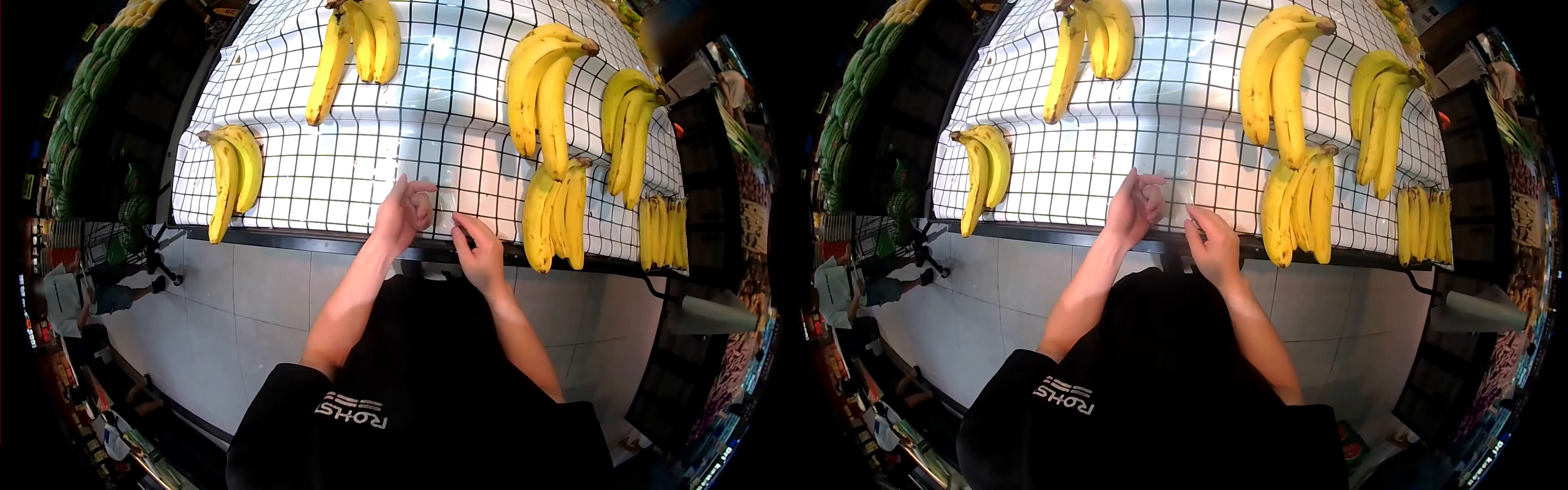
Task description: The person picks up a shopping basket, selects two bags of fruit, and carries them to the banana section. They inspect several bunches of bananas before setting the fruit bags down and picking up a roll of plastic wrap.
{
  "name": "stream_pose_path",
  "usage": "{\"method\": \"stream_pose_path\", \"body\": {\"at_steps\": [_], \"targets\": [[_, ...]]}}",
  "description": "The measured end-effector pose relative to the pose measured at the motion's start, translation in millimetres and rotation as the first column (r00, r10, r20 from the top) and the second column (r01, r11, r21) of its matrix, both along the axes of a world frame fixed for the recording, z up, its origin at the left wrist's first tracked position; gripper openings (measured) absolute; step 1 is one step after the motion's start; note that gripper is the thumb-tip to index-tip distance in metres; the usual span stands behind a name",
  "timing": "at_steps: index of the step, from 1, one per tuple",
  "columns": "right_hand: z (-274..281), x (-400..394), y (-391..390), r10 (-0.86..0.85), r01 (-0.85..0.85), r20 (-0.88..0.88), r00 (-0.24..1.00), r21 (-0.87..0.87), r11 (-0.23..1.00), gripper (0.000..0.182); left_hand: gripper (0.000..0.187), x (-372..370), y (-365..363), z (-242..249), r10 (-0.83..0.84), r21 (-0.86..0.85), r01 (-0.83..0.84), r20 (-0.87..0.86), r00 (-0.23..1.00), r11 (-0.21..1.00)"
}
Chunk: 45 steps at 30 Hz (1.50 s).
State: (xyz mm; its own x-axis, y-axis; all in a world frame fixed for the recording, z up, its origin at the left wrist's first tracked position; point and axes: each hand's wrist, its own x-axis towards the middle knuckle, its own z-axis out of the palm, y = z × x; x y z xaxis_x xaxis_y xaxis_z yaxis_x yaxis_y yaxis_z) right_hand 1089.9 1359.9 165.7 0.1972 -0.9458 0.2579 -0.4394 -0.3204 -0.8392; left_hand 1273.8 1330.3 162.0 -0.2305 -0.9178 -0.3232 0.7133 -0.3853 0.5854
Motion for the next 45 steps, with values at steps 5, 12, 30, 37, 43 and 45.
{"method": "stream_pose_path", "body": {"at_steps": [5,12,30,37,43,45], "targets": [[-0.4,0.3,-0.6,0.001,-0.002,-0.03,1.0,-0.024,1.0,0.023,0.056,-0.5,0.8,-1.8,-0.009,-0.035,0.007,-0.049,0.999,0.999],[0.5,1.4,0.5,-0.011,0.011,-0.025,1.0,-0.004,1.0,0.023,0.056,1.6,1.3,-2.2,-0.027,-0.016,0.026,-0.069,0.997,1.0],[41.2,40.7,-81.4,-0.025,-0.024,0.237,0.971,0.201,0.979,0.034,0.03,143.6,-81.8,91.8,0.783,-0.691,-0.385,0.46,0.418,0.612],[70.2,123.4,-179.8,0.01,-0.024,0.154,0.988,0.09,0.996,0.057,0.08,166.7,-159.8,74.9,0.51,-0.562,-0.109,0.631,0.585,0.82],[80.6,166.5,-226.6,-0.03,-0.069,0.391,0.92,0.237,0.969,0.062,0.052,158.3,-171.1,89.3,0.297,-0.401,-0.041,0.603,0.741,0.915],[83.0,169.6,-234.9,-0.01,-0.105,0.429,0.903,0.244,0.964,0.057,0.048,148.5,-171.4,88.8,0.287,-0.396,-0.038,0.592,0.753,0.917]]}}
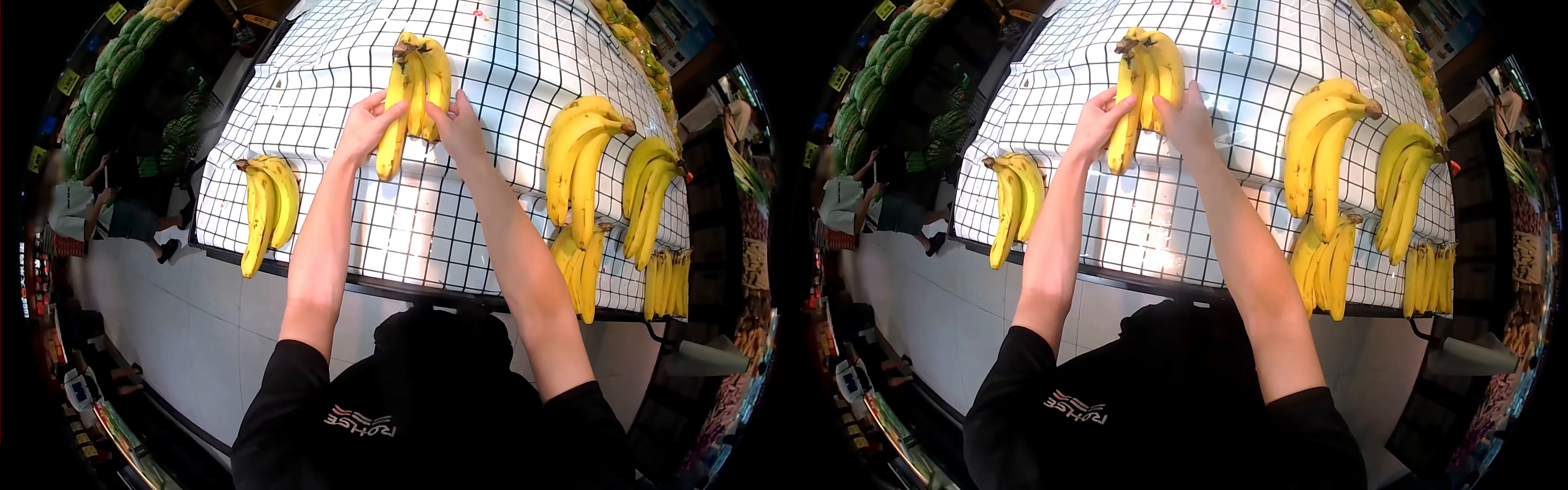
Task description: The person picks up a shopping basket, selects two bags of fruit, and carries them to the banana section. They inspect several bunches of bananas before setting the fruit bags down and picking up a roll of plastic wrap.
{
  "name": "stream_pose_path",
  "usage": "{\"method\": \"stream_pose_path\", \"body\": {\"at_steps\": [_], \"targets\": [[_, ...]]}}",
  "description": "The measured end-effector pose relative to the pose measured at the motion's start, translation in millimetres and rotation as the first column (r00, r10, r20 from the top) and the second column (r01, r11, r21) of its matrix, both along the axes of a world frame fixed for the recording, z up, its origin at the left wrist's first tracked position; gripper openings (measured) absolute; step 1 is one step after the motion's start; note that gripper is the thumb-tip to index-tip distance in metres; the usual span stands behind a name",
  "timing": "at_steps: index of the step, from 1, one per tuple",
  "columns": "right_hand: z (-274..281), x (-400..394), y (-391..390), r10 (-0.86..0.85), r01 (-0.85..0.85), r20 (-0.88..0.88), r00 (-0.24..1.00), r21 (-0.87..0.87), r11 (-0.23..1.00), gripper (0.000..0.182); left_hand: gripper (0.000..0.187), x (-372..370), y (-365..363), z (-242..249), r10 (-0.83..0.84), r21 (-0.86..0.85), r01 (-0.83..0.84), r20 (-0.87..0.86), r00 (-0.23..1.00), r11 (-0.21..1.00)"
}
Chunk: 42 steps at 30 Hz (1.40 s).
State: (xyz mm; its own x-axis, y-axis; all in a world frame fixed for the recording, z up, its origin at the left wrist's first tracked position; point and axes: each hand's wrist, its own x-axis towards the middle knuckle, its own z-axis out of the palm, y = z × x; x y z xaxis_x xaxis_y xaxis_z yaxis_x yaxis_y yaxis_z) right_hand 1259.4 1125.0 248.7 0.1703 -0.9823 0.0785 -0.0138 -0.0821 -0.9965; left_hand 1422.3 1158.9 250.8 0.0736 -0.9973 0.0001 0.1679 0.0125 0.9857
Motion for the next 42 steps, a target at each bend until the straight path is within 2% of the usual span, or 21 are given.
{"method": "stream_pose_path", "body": {"at_steps": [1,4,5,7,8,10,11,14,15,18,21,24,25,29,32,35,38,40,42], "targets": [[0.7,0.8,-2.6,-0.014,0.013,-0.041,0.999,-0.03,0.999,0.049,0.047,-6.6,0.6,1.1,0.02,-0.035,-0.02,0.003,1.0,0.999],[11.8,3.3,1.5,0.0,-0.01,-0.148,0.989,-0.067,0.998,0.047,0.042,-25.6,6.1,10.3,0.089,-0.049,-0.092,-0.054,0.995,0.995],[13.7,5.4,3.4,-0.049,0.031,-0.171,0.984,-0.102,0.994,0.046,0.04,-30.3,7.1,8.8,0.103,-0.055,-0.106,-0.047,0.994,0.993],[4.6,9.4,0.0,-0.073,0.043,-0.141,0.987,-0.206,0.978,0.046,0.037,-36.6,6.7,7.5,0.13,-0.074,-0.132,-0.033,0.991,0.988],[-0.5,11.1,-0.1,-0.086,0.051,-0.126,0.988,-0.255,0.966,0.047,0.039,-37.1,5.9,5.9,0.137,-0.025,-0.14,-0.111,0.984,0.99],[-8.6,14.1,2.2,-0.087,0.067,-0.073,0.994,-0.244,0.967,0.05,0.043,-37.9,3.8,5.1,0.158,0.073,-0.144,-0.26,0.953,0.987],[-13.7,14.8,1.5,-0.082,0.066,-0.047,0.996,-0.265,0.962,0.052,0.052,-38.1,4.1,5.1,0.092,0.029,-0.087,-0.331,0.939,0.996],[-13.2,13.5,0.6,-0.055,0.048,-0.019,0.998,-0.284,0.958,0.053,0.055,-40.3,6.6,10.9,-0.003,-0.044,-0.02,-0.472,0.882,0.999],[-11.8,13.5,0.7,-0.046,0.04,-0.016,0.999,-0.283,0.958,0.054,0.057,-35.9,5.6,11.5,-0.071,-0.073,0.041,-0.46,0.885,0.996],[-5.0,15.3,2.2,0.031,-0.003,0.147,0.989,-0.189,0.982,0.05,0.058,-37.6,5.1,13.3,-0.1,-0.084,0.07,-0.426,0.899,0.994],[9.3,9.4,18.8,0.075,-0.057,0.294,0.953,-0.069,0.996,0.047,0.055,-43.4,18.0,21.1,0.041,-0.034,-0.048,-0.197,0.979,0.998],[38.2,-3.3,60.0,0.075,-0.112,0.363,0.929,0.08,0.99,0.043,0.056,-53.9,45.6,19.3,-0.011,-0.163,-0.034,-0.269,0.963,0.986],[33.2,-4.3,67.9,0.062,-0.086,0.306,0.95,0.065,0.994,0.044,0.054,-62.8,56.5,22.3,0.012,-0.158,-0.068,-0.332,0.943,0.985],[23.2,-8.3,101.9,0.024,-0.07,0.377,0.926,0.107,0.992,0.043,0.051,-84.0,86.4,20.0,0.102,-0.019,-0.135,-0.55,0.829,0.991],[16.9,-9.0,109.1,-0.013,-0.038,0.386,0.922,0.125,0.991,0.045,0.05,-84.8,87.4,5.8,0.116,-0.033,-0.153,-0.503,0.856,0.988],[14.2,-15.7,92.6,0.058,-0.061,0.248,0.967,0.005,0.998,0.048,0.05,-87.5,74.2,8.1,0.095,-0.046,-0.128,-0.436,0.895,0.991],[-1.5,-12.9,65.7,0.0,-0.001,0.303,0.953,0.005,1.0,0.05,0.054,-85.6,51.3,9.4,0.041,-0.022,-0.053,-0.359,0.933,0.998],[0.4,-12.8,59.0,-0.069,0.06,0.274,0.959,0.043,0.997,0.05,0.055,-84.0,36.6,7.1,-0.029,-0.03,0.021,-0.328,0.944,0.999],[1.9,-12.8,49.9,-0.103,0.099,0.249,0.963,0.031,0.995,0.051,0.058,-87.4,26.0,2.8,0.001,-0.081,-0.028,-0.313,0.95,0.996]]}}
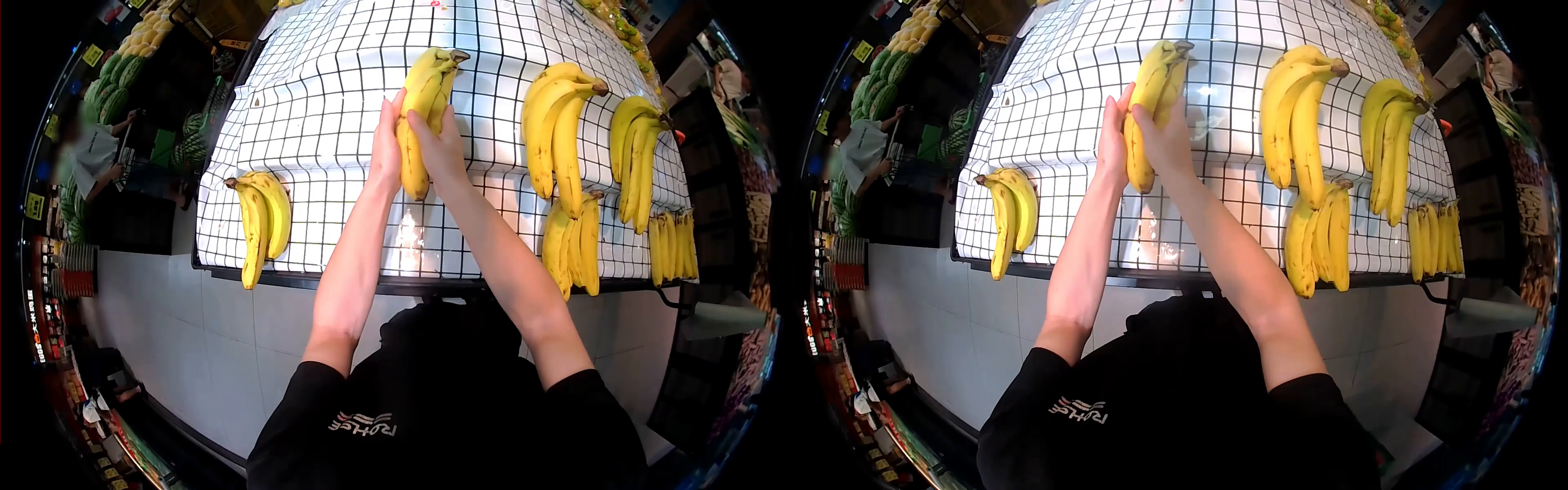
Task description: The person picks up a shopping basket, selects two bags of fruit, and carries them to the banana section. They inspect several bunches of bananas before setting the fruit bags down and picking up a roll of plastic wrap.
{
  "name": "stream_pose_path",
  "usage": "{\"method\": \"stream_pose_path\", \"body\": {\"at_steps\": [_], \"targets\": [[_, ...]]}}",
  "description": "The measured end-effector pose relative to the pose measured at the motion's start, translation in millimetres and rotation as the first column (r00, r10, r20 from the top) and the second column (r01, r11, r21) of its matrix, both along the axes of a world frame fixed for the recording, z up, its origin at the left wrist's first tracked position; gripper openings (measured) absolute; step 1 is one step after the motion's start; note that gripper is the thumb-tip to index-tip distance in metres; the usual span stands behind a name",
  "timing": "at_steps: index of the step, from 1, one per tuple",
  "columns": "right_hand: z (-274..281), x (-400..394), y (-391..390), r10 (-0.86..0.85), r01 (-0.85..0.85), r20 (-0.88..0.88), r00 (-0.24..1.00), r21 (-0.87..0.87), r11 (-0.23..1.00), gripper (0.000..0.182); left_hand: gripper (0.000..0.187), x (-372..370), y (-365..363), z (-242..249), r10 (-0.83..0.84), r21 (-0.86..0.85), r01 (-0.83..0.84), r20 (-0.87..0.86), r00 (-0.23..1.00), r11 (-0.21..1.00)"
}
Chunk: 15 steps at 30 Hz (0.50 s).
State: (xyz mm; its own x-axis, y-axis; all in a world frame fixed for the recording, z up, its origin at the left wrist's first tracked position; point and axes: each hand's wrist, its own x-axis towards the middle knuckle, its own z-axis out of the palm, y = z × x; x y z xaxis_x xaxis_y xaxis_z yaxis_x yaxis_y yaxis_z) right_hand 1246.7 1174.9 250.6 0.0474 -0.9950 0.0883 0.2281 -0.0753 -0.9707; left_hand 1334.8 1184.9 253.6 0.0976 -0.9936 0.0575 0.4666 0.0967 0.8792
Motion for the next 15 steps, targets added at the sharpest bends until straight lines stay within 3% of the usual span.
{"method": "stream_pose_path", "body": {"at_steps": [2,5,8,11,15], "targets": [[-1.7,-0.4,-7.0,-0.021,0.02,-0.024,0.999,-0.049,0.999,0.051,0.059,-3.4,-3.2,0.6,0.017,-0.037,-0.016,0.012,1.0,0.999],[-4.0,-7.6,-23.1,-0.036,0.013,-0.33,0.943,-0.072,0.997,0.054,0.059,-4.1,-12.8,4.3,0.03,0.013,-0.031,0.068,0.997,0.999],[2.3,-9.2,-20.9,-0.087,0.065,-0.517,0.851,-0.06,0.996,0.059,0.06,-3.1,-15.7,0.1,0.011,-0.015,-0.01,0.124,0.992,1.0],[-9.3,-12.9,-25.3,-0.328,0.112,-0.721,0.611,-0.331,0.937,0.059,0.063,-4.3,-23.3,-14.3,0.056,-0.068,-0.042,0.207,0.977,0.997],[-12.4,-30.4,-31.4,-0.346,0.025,-0.674,0.653,-0.437,0.899,0.055,0.062,-18.0,-22.6,-3.9,0.136,-0.132,-0.095,0.343,0.929,0.987]]}}
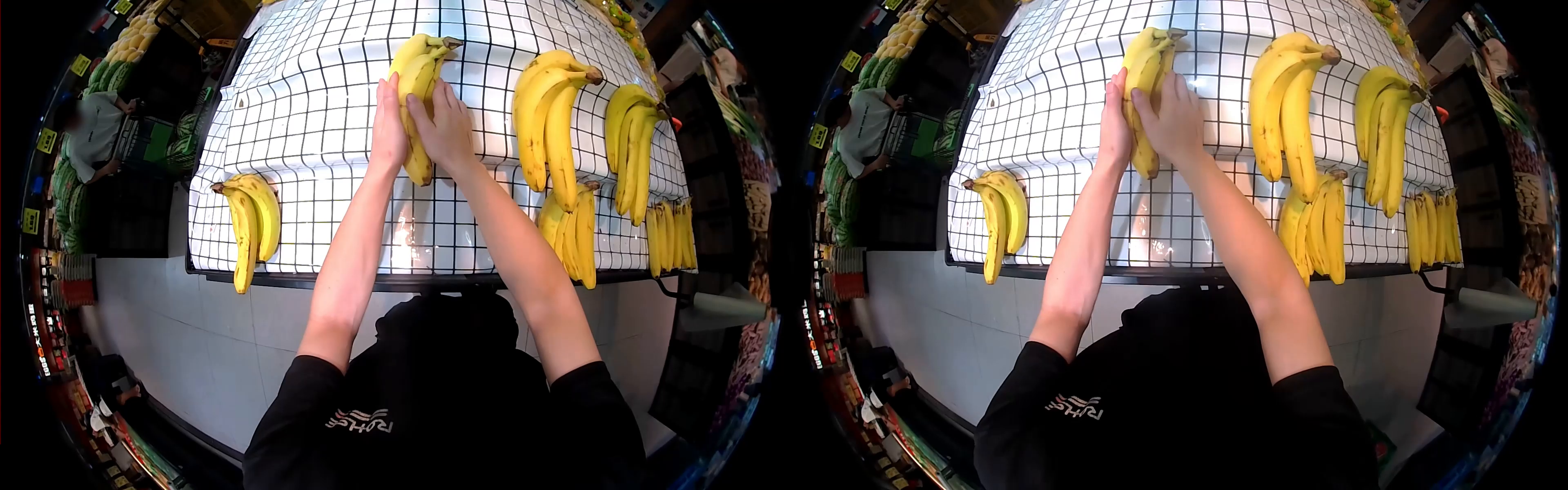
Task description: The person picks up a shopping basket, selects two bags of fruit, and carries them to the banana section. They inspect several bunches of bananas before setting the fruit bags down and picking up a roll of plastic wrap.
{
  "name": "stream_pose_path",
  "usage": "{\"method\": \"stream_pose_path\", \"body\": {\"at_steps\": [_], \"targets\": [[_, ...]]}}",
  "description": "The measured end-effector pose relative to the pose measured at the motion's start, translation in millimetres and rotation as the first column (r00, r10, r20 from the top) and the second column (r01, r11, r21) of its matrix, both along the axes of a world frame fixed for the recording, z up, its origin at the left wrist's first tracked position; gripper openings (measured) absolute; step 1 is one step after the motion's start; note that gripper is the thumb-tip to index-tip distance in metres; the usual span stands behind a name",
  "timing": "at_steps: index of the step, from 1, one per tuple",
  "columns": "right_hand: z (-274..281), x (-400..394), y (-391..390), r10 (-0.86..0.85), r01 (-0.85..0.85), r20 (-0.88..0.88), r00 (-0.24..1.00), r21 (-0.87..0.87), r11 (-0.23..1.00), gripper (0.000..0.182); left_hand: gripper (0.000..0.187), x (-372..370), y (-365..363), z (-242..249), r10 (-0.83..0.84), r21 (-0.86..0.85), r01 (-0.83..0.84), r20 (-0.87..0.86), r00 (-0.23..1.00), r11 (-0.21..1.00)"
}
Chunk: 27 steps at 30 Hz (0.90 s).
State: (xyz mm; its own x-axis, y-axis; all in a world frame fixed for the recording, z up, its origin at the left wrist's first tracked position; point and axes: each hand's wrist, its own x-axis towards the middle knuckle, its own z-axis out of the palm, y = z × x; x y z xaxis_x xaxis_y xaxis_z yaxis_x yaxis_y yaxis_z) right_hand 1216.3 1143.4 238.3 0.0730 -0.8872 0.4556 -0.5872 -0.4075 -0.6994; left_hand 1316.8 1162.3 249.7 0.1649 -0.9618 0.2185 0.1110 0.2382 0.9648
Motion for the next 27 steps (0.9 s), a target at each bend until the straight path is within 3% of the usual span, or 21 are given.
{"method": "stream_pose_path", "body": {"at_steps": [4,9,10,14,17,21,25,27], "targets": [[-4.7,-8.5,0.2,0.168,-0.194,0.224,0.96,0.099,0.976,0.053,0.068,-6.1,4.0,13.7,0.014,-0.021,-0.013,0.055,0.998,1.0],[-5.2,-13.1,-4.1,0.284,-0.399,0.458,0.843,0.178,0.899,0.056,0.066,-18.7,2.5,14.5,-0.001,-0.047,0.0,-0.014,1.0,0.999],[6.7,-13.3,0.3,0.247,-0.356,0.399,0.883,0.225,0.907,0.058,0.068,-17.3,-1.5,3.0,-0.027,-0.037,0.026,-0.018,0.999,0.999],[5.3,0.2,8.3,0.176,-0.231,0.404,0.898,0.093,0.969,0.061,0.067,-15.6,0.4,-7.2,-0.046,-0.011,0.046,0.015,0.999,0.999],[-0.7,-4.8,11.6,0.212,-0.265,0.393,0.895,0.085,0.961,0.064,0.062,-5.6,4.7,-8.3,-0.004,0.014,0.003,0.064,0.998,1.0],[-4.7,-16.7,6.5,0.243,-0.427,0.539,0.806,0.246,0.87,0.065,0.051,10.3,-4.2,-33.0,0.024,-0.007,-0.023,0.132,0.991,1.0],[-4.4,-16.1,4.1,0.23,-0.474,0.665,0.711,0.211,0.855,0.057,0.041,6.4,-0.2,-23.4,0.091,0.018,-0.093,0.104,0.99,0.995],[-5.6,-14.0,2.8,0.219,-0.504,0.702,0.678,0.226,0.834,0.053,0.04,4.7,-1.5,-24.6,0.211,-0.116,-0.19,0.208,0.955,0.975]]}}
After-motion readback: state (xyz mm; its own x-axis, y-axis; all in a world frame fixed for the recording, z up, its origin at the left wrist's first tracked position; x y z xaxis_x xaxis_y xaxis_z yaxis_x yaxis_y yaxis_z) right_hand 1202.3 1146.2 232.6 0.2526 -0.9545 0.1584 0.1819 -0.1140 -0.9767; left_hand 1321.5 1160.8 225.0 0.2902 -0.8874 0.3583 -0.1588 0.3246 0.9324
